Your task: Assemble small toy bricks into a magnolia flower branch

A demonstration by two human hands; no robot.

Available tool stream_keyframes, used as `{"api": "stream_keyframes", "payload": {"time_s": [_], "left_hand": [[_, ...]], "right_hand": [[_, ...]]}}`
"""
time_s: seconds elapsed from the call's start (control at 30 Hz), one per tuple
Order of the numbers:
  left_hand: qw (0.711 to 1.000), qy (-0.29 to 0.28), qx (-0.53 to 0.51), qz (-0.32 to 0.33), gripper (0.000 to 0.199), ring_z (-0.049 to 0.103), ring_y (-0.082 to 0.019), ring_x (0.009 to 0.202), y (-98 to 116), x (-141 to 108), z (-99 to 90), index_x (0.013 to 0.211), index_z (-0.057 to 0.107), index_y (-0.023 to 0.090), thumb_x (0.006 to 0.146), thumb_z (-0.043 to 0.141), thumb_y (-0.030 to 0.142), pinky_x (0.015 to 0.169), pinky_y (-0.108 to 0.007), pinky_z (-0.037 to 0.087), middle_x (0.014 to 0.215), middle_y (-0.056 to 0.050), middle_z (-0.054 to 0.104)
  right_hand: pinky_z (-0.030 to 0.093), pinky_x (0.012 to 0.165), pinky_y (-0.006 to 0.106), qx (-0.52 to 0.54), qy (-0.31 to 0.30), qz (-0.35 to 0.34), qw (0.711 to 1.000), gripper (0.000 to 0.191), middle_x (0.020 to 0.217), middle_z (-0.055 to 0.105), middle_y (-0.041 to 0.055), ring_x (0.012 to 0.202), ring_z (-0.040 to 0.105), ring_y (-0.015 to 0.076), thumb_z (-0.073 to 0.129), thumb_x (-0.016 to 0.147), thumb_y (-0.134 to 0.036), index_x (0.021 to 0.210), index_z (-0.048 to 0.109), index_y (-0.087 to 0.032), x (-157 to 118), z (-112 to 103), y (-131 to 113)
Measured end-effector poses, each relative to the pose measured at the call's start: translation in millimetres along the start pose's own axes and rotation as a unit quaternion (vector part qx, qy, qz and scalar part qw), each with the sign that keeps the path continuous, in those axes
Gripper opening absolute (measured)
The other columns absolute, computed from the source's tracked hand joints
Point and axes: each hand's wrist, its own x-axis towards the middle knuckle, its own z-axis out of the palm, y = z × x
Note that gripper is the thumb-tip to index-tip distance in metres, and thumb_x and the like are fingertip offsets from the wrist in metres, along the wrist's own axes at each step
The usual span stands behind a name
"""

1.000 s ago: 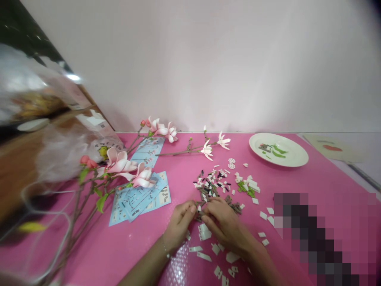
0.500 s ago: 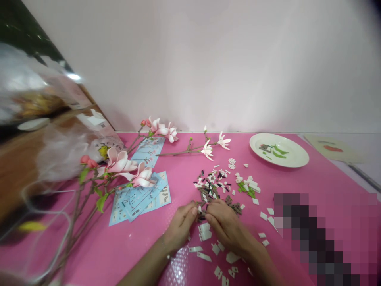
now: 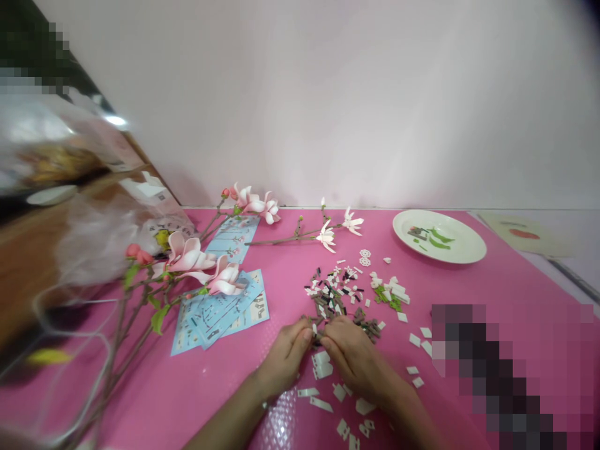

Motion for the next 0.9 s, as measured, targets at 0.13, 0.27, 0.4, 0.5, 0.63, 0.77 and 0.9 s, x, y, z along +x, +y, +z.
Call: {"api": "stream_keyframes", "payload": {"time_s": [0.13,0.27,0.4,0.5,0.63,0.77,0.9], "left_hand": [[1.000,-0.002,0.000,0.000,0.036,0.037,-0.013,0.064,1.4,-0.1,0.0,0.072,0.042,0.017,0.097,0.031,0.041,0.061,-0.026,0.031,0.068,0.001,0.041],[1.000,-0.005,0.003,-0.002,0.036,0.038,-0.013,0.065,2.2,-0.4,-0.3,0.073,0.043,0.016,0.097,0.031,0.041,0.062,-0.026,0.032,0.069,0.001,0.043],[1.000,-0.006,0.007,-0.004,0.036,0.038,-0.013,0.065,2.0,-0.5,-0.3,0.072,0.043,0.017,0.097,0.031,0.040,0.062,-0.026,0.032,0.069,0.001,0.043],[1.000,-0.008,0.009,-0.004,0.037,0.037,-0.013,0.063,1.5,-0.3,-0.1,0.072,0.042,0.017,0.097,0.031,0.041,0.062,-0.026,0.032,0.068,0.001,0.042],[1.000,-0.009,0.011,-0.001,0.037,0.037,-0.012,0.062,1.8,0.4,-0.1,0.071,0.042,0.017,0.097,0.032,0.041,0.062,-0.026,0.031,0.067,0.001,0.042],[1.000,-0.009,0.004,0.008,0.038,0.039,-0.013,0.064,5.5,0.5,-0.7,0.072,0.045,0.016,0.096,0.033,0.043,0.062,-0.026,0.032,0.068,0.000,0.045],[1.000,0.003,-0.017,0.017,0.042,0.041,-0.013,0.063,9.5,-1.2,-2.0,0.071,0.046,0.016,0.096,0.033,0.047,0.061,-0.026,0.033,0.067,0.000,0.046]], "right_hand": [[0.037,0.067,0.030,-0.008,-0.003,-0.001,1.000,0.028,0.067,0.050,0.0009,0.064,0.046,0.0157,0.027,0.096,-0.018,0.071,0.040,-0.020,-1.3,0.8,0.7],[0.038,0.066,0.031,-0.019,0.004,-0.004,1.000,0.029,0.067,0.052,0.0016,0.064,0.048,0.0163,0.027,0.097,-0.018,0.073,0.043,-0.020,-1.1,1.6,0.9],[0.039,0.066,0.031,-0.024,0.016,-0.006,1.000,0.029,0.069,0.055,0.0029,0.066,0.051,0.0169,0.026,0.097,-0.018,0.075,0.046,-0.020,-0.3,1.8,-0.3],[0.039,0.066,0.031,-0.020,0.010,-0.004,1.000,0.030,0.070,0.056,0.0034,0.066,0.051,0.0170,0.026,0.097,-0.018,0.076,0.047,-0.019,0.2,2.0,-1.1],[0.038,0.065,0.031,-0.006,-0.001,0.000,1.000,0.031,0.069,0.054,0.0031,0.065,0.049,0.0169,0.026,0.097,-0.019,0.073,0.045,-0.019,0.4,3.6,-0.3],[0.036,0.065,0.031,0.016,-0.003,0.001,1.000,0.029,0.068,0.051,0.0020,0.064,0.046,0.0163,0.026,0.096,-0.019,0.072,0.042,-0.019,0.4,5.1,0.7],[0.034,0.066,0.030,0.054,-0.008,0.011,0.998,0.029,0.067,0.048,0.0001,0.064,0.043,0.0151,0.027,0.097,-0.020,0.070,0.038,-0.020,0.5,5.3,1.5]]}}
